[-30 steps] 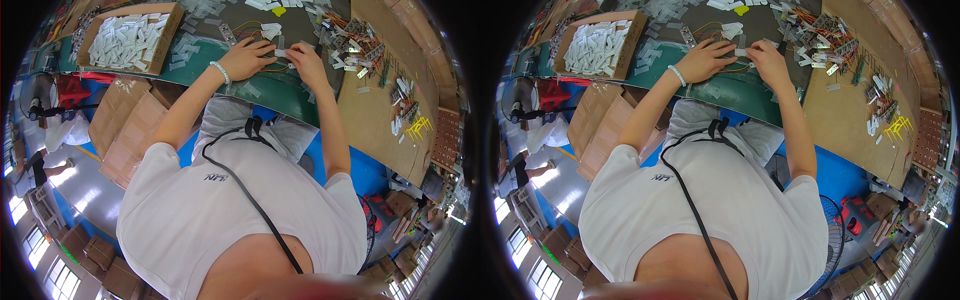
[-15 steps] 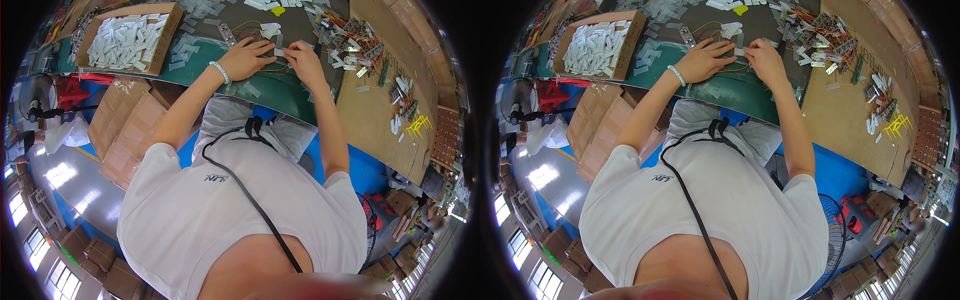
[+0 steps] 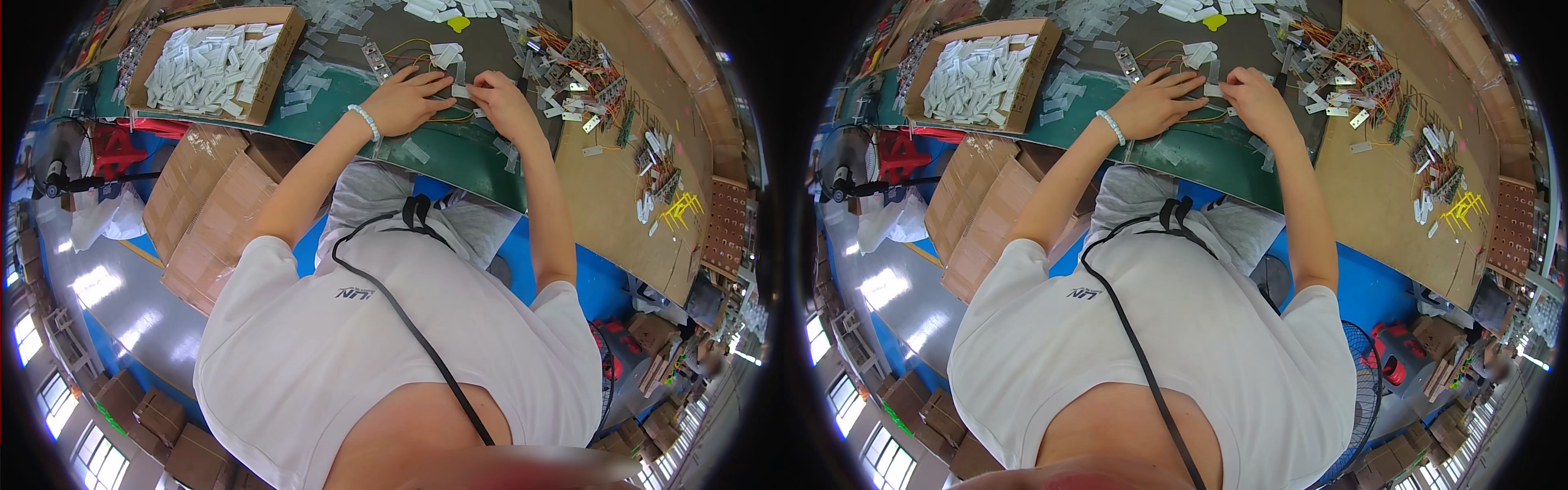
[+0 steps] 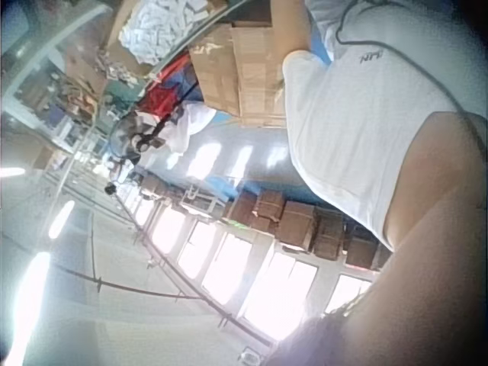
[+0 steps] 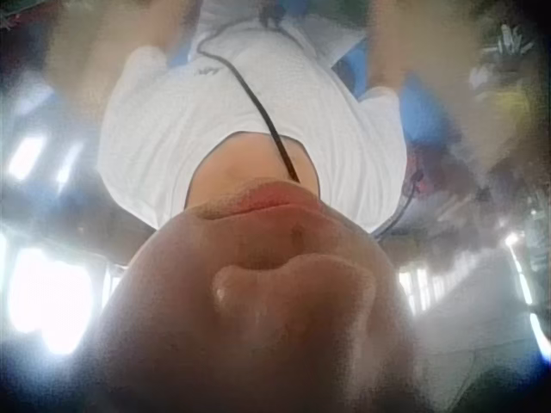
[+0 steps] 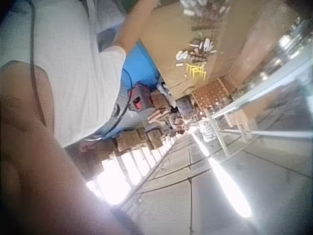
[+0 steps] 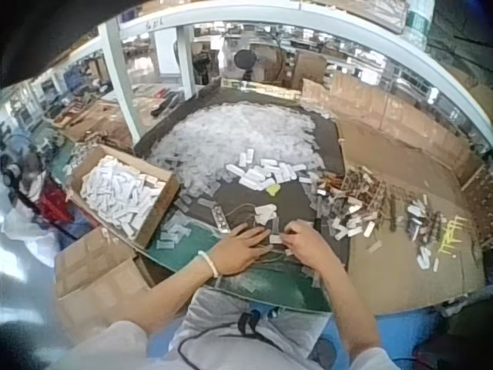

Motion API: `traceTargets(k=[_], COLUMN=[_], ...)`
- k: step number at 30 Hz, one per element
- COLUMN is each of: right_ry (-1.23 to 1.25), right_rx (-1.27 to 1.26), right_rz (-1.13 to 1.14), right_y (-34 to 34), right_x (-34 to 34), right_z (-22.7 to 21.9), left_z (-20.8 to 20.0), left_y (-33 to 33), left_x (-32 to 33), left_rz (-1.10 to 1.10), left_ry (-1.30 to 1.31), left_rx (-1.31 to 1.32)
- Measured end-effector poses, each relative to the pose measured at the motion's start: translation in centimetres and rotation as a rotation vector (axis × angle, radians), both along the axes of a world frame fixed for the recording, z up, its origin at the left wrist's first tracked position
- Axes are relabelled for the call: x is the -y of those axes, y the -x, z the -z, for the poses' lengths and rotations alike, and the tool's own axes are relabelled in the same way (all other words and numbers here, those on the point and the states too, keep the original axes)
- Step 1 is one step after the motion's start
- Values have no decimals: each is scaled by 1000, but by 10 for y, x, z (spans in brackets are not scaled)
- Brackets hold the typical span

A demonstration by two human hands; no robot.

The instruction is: The person assembles electrical components by attaching wires and small white rectangular plates to a metal circuit strip by hand, using an assembly jig to hold the strip.

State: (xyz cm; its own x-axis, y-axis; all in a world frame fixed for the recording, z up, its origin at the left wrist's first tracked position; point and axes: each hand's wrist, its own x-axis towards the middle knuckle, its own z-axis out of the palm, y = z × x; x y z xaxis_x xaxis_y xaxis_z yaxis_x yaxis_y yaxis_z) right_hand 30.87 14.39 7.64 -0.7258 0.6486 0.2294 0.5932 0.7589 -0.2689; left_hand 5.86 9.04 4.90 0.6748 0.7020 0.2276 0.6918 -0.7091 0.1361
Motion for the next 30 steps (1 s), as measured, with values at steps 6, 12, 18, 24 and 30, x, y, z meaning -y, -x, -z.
traceTargets(k=[6, 12, 18, 24, 30], right_ry=[-31, -18, -98, 25, 117], right_rx=[25, 70, -88, -96, -127], right_rz=[-51, 62, -91, -73, 31], right_y=[-1, 8, 4, 8, 7], right_x=[-2, 7, 3, -4, -6], right_z=[1, -7, 3, 3, 0], left_z=[0, 1, 0, 3, 4], left_y=[0, 1, 0, -1, 1], left_x=[1, 1, 0, -1, 0], left_rz=[2, -9, -2, 0, 2], left_ry=[-3, -2, -5, -50, -66], left_rx=[-2, -2, 4, 24, 30])
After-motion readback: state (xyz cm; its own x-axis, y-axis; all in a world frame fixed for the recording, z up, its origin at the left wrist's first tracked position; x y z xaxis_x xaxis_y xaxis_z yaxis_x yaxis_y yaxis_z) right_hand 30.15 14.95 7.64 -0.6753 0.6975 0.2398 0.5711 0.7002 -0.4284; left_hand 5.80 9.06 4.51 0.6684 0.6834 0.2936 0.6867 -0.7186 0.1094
